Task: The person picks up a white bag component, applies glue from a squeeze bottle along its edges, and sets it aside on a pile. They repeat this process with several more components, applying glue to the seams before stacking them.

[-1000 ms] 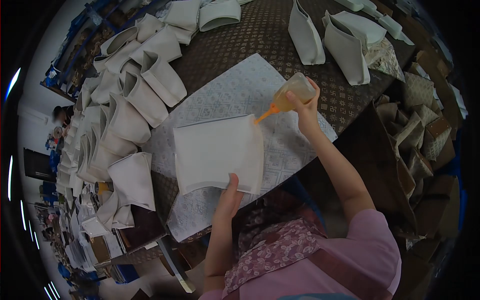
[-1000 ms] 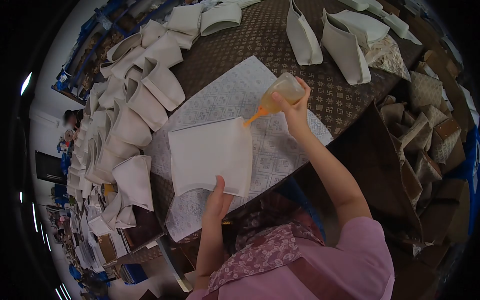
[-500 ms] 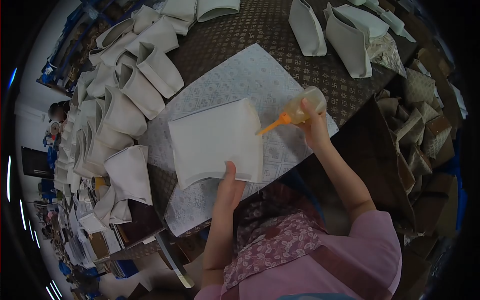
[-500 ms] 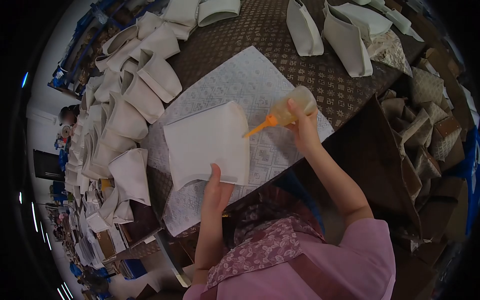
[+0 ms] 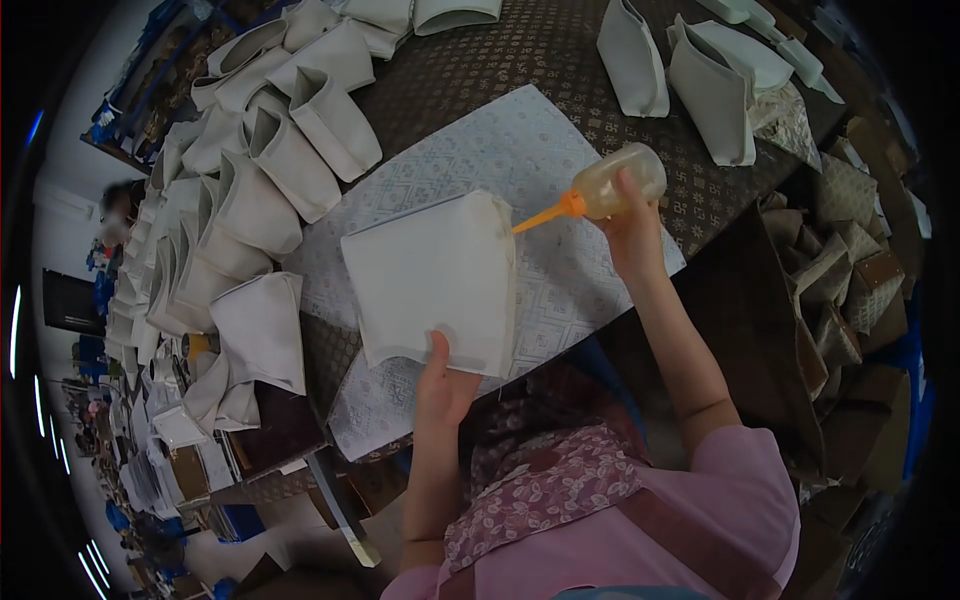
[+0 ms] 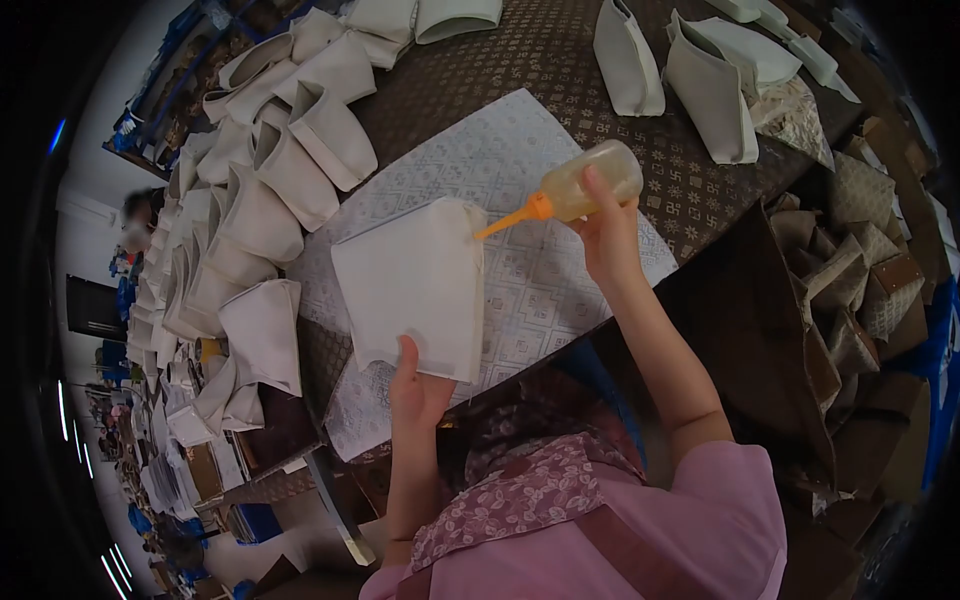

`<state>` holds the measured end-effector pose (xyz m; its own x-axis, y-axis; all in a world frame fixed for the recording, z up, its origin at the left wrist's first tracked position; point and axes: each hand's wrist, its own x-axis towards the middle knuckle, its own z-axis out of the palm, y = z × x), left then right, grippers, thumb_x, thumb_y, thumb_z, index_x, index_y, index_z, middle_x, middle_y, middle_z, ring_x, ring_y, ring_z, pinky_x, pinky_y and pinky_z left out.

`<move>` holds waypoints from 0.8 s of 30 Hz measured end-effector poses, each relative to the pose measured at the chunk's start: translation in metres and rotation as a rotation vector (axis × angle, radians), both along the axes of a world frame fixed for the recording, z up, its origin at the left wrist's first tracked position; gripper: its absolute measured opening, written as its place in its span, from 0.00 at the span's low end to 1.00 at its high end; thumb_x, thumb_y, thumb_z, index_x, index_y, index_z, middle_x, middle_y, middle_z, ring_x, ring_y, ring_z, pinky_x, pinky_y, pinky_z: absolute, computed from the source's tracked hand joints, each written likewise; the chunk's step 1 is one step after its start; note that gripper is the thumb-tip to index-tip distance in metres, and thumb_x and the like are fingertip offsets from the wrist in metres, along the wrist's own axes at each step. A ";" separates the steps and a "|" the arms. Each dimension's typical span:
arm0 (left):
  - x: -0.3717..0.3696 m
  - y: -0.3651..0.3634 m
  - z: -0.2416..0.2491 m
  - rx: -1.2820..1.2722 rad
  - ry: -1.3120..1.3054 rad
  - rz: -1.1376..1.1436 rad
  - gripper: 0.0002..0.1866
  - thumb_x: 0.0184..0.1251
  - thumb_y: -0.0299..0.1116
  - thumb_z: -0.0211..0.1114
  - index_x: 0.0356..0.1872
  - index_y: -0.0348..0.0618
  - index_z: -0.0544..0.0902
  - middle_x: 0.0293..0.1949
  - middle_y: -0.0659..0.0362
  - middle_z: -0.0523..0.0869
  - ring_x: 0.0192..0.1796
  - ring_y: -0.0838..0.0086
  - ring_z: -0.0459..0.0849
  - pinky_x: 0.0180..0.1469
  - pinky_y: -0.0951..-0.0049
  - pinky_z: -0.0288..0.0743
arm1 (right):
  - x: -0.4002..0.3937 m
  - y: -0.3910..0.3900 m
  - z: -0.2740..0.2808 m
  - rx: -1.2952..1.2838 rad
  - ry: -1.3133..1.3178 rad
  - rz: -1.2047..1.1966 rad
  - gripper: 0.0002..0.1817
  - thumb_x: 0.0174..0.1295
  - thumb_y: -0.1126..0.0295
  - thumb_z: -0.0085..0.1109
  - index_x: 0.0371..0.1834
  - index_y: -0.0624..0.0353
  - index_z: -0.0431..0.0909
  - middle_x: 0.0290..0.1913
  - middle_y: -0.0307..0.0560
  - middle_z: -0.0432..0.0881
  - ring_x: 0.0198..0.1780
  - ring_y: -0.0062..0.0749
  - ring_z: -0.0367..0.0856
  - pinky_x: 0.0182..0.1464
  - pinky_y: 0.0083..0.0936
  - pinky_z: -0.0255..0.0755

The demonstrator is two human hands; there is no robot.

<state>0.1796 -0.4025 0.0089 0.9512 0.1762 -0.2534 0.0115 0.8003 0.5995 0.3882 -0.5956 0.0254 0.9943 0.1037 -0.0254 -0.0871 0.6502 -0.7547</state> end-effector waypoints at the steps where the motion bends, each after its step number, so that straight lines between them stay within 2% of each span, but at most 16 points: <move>1: -0.002 0.002 -0.001 -0.015 -0.015 -0.004 0.30 0.72 0.48 0.49 0.69 0.44 0.58 0.67 0.58 0.65 0.69 0.64 0.63 0.68 0.57 0.56 | 0.005 0.005 0.003 -0.017 -0.016 0.021 0.32 0.58 0.60 0.64 0.60 0.57 0.58 0.54 0.47 0.70 0.54 0.34 0.76 0.49 0.38 0.78; 5: -0.008 0.008 -0.002 -0.083 -0.029 -0.005 0.29 0.72 0.47 0.50 0.68 0.44 0.58 0.67 0.58 0.65 0.69 0.65 0.63 0.69 0.57 0.56 | 0.015 0.014 0.008 -0.108 -0.020 0.170 0.32 0.58 0.58 0.64 0.60 0.58 0.58 0.52 0.48 0.73 0.51 0.35 0.78 0.47 0.38 0.79; 8: -0.008 0.006 -0.001 -0.052 -0.019 0.023 0.29 0.72 0.47 0.50 0.68 0.44 0.59 0.67 0.58 0.65 0.69 0.65 0.63 0.69 0.58 0.56 | 0.015 0.008 0.000 -0.237 0.019 0.190 0.33 0.59 0.58 0.63 0.61 0.59 0.58 0.51 0.49 0.73 0.51 0.36 0.79 0.47 0.38 0.79; 11: -0.009 0.005 0.000 -0.066 0.020 0.015 0.28 0.73 0.47 0.49 0.68 0.43 0.59 0.67 0.58 0.65 0.69 0.65 0.62 0.69 0.58 0.56 | 0.012 -0.008 0.011 -0.122 0.047 0.256 0.34 0.58 0.57 0.64 0.61 0.60 0.57 0.54 0.50 0.71 0.54 0.36 0.77 0.48 0.37 0.78; 14: -0.008 0.005 -0.001 -0.071 -0.009 -0.006 0.28 0.73 0.47 0.48 0.68 0.43 0.59 0.67 0.58 0.65 0.69 0.65 0.62 0.69 0.59 0.56 | 0.002 -0.007 0.017 -0.012 -0.017 0.138 0.35 0.57 0.59 0.65 0.61 0.60 0.57 0.55 0.49 0.70 0.54 0.35 0.76 0.49 0.36 0.77; 18: -0.007 0.006 -0.002 -0.075 -0.022 -0.002 0.29 0.73 0.48 0.48 0.68 0.43 0.59 0.67 0.59 0.65 0.69 0.65 0.62 0.69 0.58 0.56 | -0.022 0.004 0.023 -0.208 -0.143 0.161 0.35 0.57 0.64 0.66 0.62 0.59 0.55 0.53 0.48 0.70 0.53 0.33 0.76 0.49 0.35 0.77; 24: -0.010 0.005 -0.005 -0.069 -0.010 0.028 0.30 0.72 0.48 0.49 0.68 0.44 0.58 0.67 0.59 0.64 0.69 0.65 0.62 0.69 0.58 0.55 | -0.001 0.012 0.030 -0.054 -0.199 -0.115 0.42 0.56 0.63 0.68 0.65 0.58 0.48 0.55 0.49 0.67 0.55 0.34 0.73 0.50 0.36 0.77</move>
<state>0.1692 -0.3972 0.0035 0.9487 0.1851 -0.2561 -0.0171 0.8394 0.5432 0.3868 -0.5837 0.0554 0.9855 -0.0068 0.1698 0.1392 0.6056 -0.7835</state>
